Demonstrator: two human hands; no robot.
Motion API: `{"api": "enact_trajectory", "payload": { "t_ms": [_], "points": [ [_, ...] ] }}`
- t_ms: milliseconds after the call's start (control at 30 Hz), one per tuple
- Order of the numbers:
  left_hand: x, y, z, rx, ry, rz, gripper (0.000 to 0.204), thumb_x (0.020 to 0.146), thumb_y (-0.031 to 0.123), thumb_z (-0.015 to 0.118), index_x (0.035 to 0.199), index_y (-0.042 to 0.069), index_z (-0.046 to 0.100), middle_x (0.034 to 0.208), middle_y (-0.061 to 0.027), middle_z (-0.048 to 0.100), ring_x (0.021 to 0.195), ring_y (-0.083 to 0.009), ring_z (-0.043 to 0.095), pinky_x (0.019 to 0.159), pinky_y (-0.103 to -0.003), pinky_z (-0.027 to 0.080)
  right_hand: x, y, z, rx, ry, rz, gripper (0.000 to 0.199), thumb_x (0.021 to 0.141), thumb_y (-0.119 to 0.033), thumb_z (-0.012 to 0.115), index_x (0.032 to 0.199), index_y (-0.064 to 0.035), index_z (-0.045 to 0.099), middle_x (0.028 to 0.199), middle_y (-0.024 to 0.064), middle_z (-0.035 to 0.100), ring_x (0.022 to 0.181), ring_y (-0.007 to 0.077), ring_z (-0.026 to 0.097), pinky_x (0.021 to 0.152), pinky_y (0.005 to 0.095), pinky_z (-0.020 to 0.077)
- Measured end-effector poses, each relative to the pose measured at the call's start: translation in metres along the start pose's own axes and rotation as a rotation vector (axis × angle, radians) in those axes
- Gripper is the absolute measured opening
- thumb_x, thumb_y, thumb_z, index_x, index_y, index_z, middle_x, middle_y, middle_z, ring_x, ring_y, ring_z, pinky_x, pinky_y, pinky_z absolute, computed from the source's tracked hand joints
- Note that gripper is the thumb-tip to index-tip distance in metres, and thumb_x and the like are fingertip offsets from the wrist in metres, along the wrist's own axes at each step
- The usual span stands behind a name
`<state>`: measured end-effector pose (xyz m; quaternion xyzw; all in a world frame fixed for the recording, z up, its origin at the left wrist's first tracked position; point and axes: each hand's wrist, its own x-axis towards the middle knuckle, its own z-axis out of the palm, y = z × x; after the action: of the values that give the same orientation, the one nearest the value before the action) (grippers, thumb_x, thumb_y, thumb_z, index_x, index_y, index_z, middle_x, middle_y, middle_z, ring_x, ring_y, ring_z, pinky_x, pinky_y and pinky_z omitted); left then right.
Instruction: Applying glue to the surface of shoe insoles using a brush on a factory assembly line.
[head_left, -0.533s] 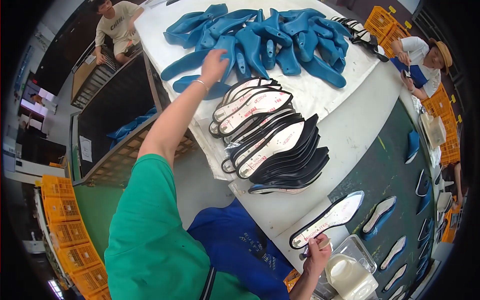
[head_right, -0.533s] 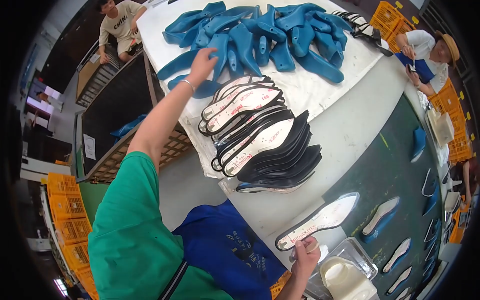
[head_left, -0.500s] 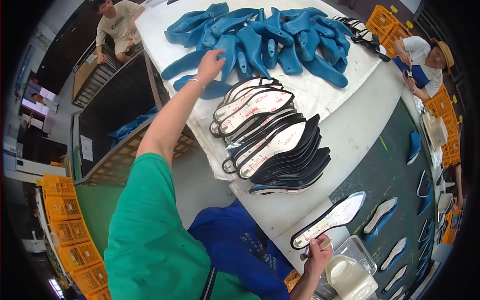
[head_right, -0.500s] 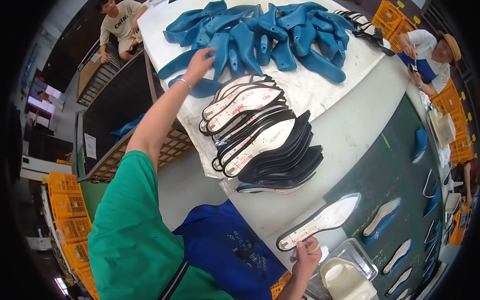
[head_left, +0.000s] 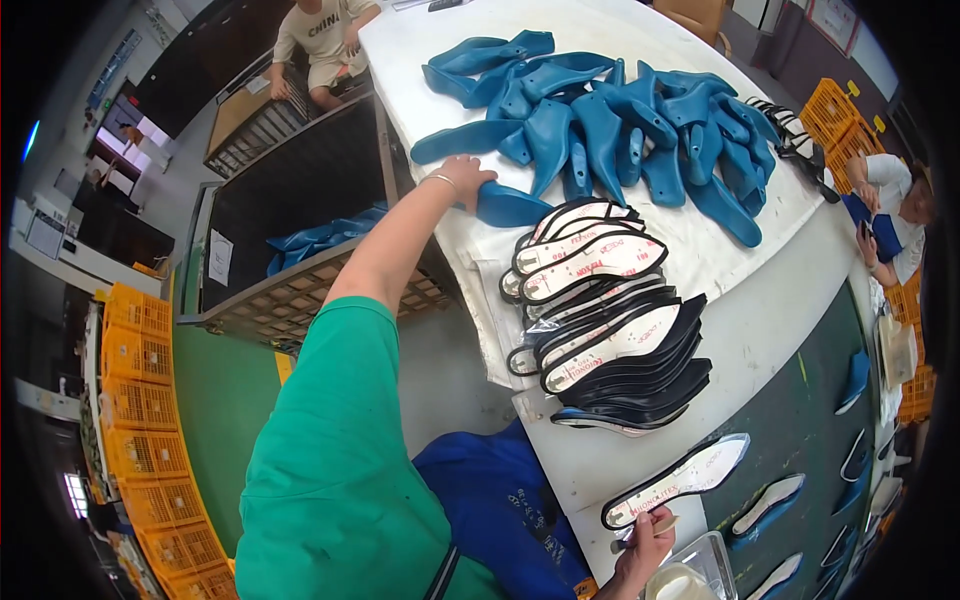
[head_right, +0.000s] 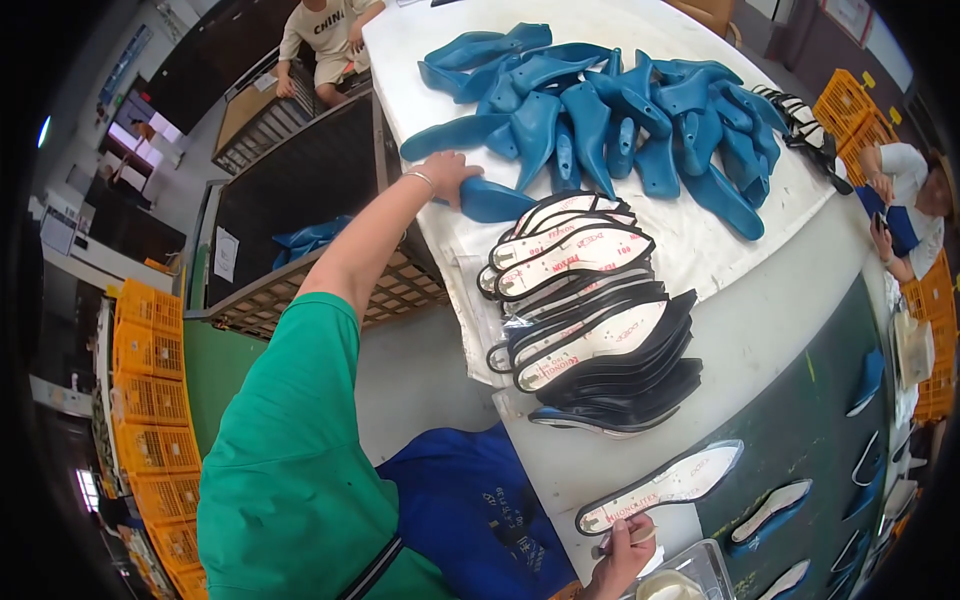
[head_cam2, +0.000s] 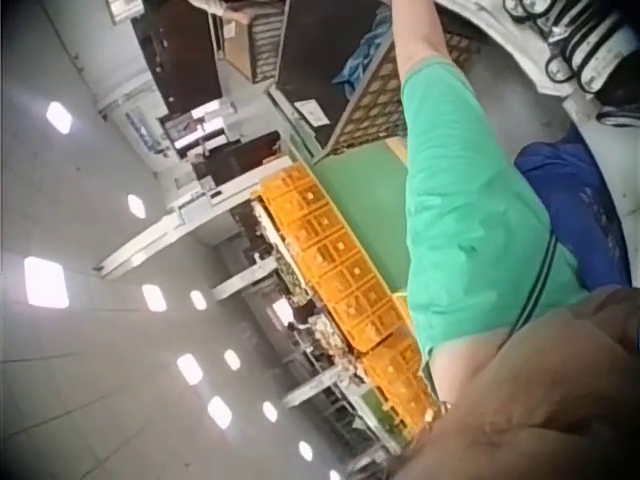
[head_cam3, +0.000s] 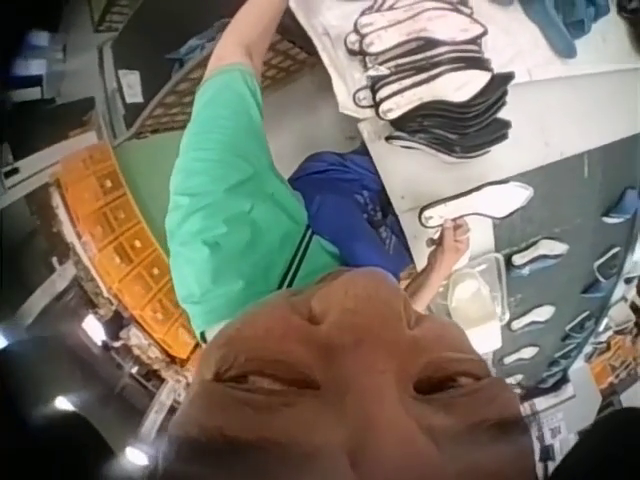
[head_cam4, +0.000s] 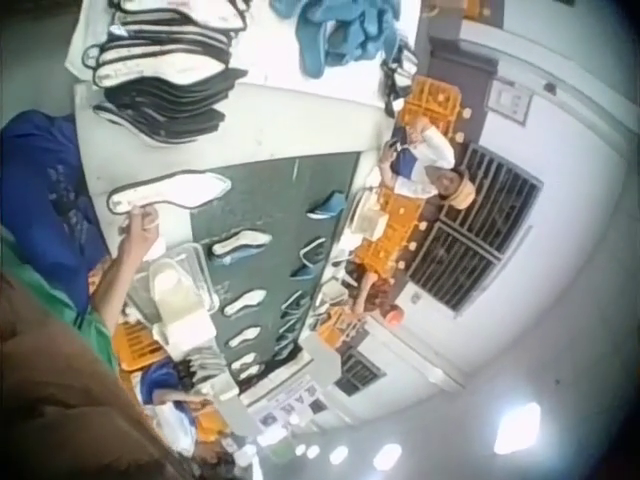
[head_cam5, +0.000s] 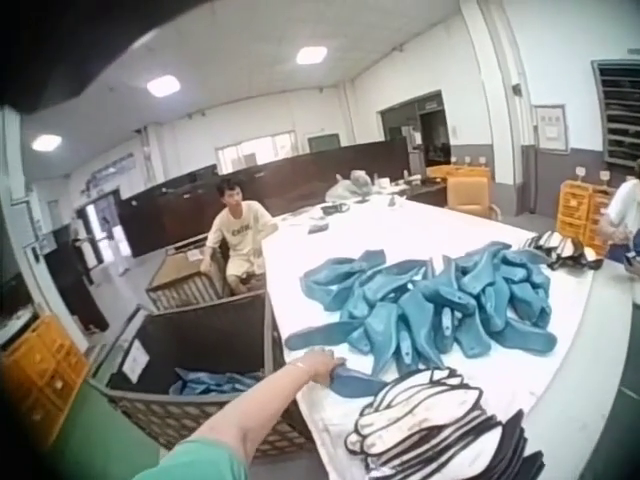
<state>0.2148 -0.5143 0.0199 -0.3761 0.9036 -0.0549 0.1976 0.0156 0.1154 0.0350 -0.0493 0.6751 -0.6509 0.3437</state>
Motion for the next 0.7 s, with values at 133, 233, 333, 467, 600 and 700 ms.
{"api": "enact_trajectory", "payload": {
  "t_ms": [133,233,333,467,600,700],
  "points": [
    [-0.010,-0.008,0.010,-0.123,-0.020,0.035,0.088,0.057,0.037,0.086,0.134,0.021,0.047,0.121,-0.0134,0.054,0.115,-0.0347,0.053,0.095,-0.042,0.045,-0.010,0.000,0.000,0.007,0.005,-0.016,0.012,0.083,-0.002,0.064,0.091,-0.0021,0.055,0.066,-0.0008,0.052,0.047,0.0045,0.040,0.043,0.0187,0.0287],
    [-0.016,-0.014,0.020,-0.293,0.094,0.134,0.076,0.059,0.032,0.086,0.124,0.012,0.050,0.119,-0.0150,0.054,0.111,-0.0360,0.055,0.092,-0.043,0.046,-0.018,-0.006,0.004,-0.001,0.031,0.009,0.011,0.082,-0.001,0.063,0.089,-0.0014,0.055,0.066,0.0000,0.051,0.047,0.0052,0.041,0.043,0.0201,0.0314],
    [-0.050,-0.001,0.007,-0.292,0.258,0.090,0.071,0.057,0.030,0.085,0.117,0.012,0.052,0.114,-0.0156,0.054,0.106,-0.0360,0.055,0.087,-0.044,0.047,-0.022,-0.014,0.006,-0.085,0.040,0.011,0.012,0.082,-0.001,0.064,0.091,-0.0003,0.056,0.066,-0.0004,0.052,0.048,0.0054,0.043,0.044,0.0201,0.0327],
    [-0.053,0.030,0.007,-0.106,0.782,-0.030,0.067,0.060,0.015,0.078,0.122,0.014,0.053,0.127,-0.0132,0.047,0.119,-0.0321,0.045,0.091,-0.047,0.040,-0.031,-0.021,0.006,-0.049,0.013,-0.001,0.014,0.083,-0.004,0.065,0.094,-0.0007,0.058,0.069,0.0005,0.056,0.051,0.0057,0.046,0.046,0.0190,0.0335],
    [-0.028,0.067,0.009,-0.059,0.925,-0.074,0.057,0.073,0.006,0.063,0.128,0.010,0.049,0.146,-0.0116,0.037,0.135,-0.0294,0.035,0.098,-0.050,0.034,-0.033,-0.020,0.003,-0.050,-0.014,0.009,0.015,0.084,-0.004,0.065,0.096,0.0004,0.058,0.068,0.0004,0.056,0.051,0.0066,0.047,0.045,0.0199,0.0335],
    [-0.016,0.081,0.010,0.049,0.855,0.031,0.058,0.081,0.007,0.054,0.138,0.010,0.043,0.151,-0.0102,0.034,0.139,-0.0272,0.031,0.098,-0.058,0.034,-0.037,-0.025,0.004,-0.052,-0.015,0.003,0.015,0.084,-0.004,0.065,0.096,0.0008,0.058,0.068,0.0002,0.054,0.050,0.0068,0.047,0.045,0.0196,0.0334]
  ]
}}
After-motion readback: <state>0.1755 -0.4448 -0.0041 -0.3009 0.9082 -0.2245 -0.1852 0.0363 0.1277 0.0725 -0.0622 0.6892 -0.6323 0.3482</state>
